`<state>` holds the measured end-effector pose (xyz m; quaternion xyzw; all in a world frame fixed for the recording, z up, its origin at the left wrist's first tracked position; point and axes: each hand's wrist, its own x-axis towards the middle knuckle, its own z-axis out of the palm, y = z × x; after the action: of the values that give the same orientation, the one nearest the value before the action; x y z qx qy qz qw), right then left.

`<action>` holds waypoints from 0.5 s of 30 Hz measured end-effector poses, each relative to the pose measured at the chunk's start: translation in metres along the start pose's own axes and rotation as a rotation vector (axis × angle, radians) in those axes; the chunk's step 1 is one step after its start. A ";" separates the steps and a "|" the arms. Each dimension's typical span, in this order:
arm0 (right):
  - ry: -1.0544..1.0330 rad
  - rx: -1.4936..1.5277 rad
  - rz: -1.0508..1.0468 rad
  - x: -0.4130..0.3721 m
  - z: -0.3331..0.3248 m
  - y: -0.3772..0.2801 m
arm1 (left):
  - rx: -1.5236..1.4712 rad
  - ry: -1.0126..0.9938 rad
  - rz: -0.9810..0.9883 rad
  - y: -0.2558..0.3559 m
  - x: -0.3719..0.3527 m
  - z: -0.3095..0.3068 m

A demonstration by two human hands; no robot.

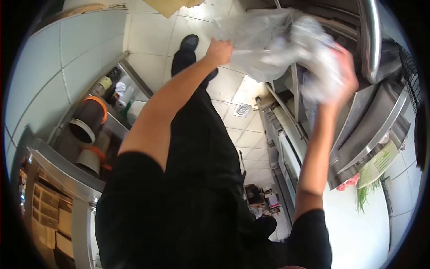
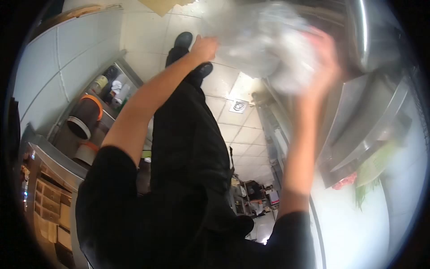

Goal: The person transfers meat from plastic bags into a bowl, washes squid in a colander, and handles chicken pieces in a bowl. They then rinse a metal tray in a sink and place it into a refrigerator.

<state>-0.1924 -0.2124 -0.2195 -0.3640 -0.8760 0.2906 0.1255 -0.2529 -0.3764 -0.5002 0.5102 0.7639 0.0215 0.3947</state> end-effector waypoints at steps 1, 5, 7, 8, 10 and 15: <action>-0.019 0.093 -0.046 0.004 0.042 0.031 | -0.075 0.129 0.004 -0.002 -0.028 -0.007; -0.715 -0.707 -0.043 -0.030 0.186 0.168 | -0.130 0.258 -0.003 0.015 -0.100 -0.034; -0.746 -0.603 0.045 -0.038 0.157 0.130 | -0.117 0.255 0.018 0.018 -0.113 -0.048; -0.693 -0.494 0.124 -0.027 0.136 0.096 | -0.159 0.258 0.025 0.031 -0.115 -0.052; -0.649 -0.538 -0.056 -0.042 0.102 0.091 | -0.231 0.242 0.142 0.043 -0.119 -0.045; 0.064 0.801 0.744 -0.132 -0.039 0.042 | -0.511 0.032 0.315 0.083 -0.155 -0.103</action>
<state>-0.0589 -0.2665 -0.2150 -0.5815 -0.5048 0.6150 0.1698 -0.2281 -0.4225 -0.3033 0.5061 0.6514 0.2820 0.4899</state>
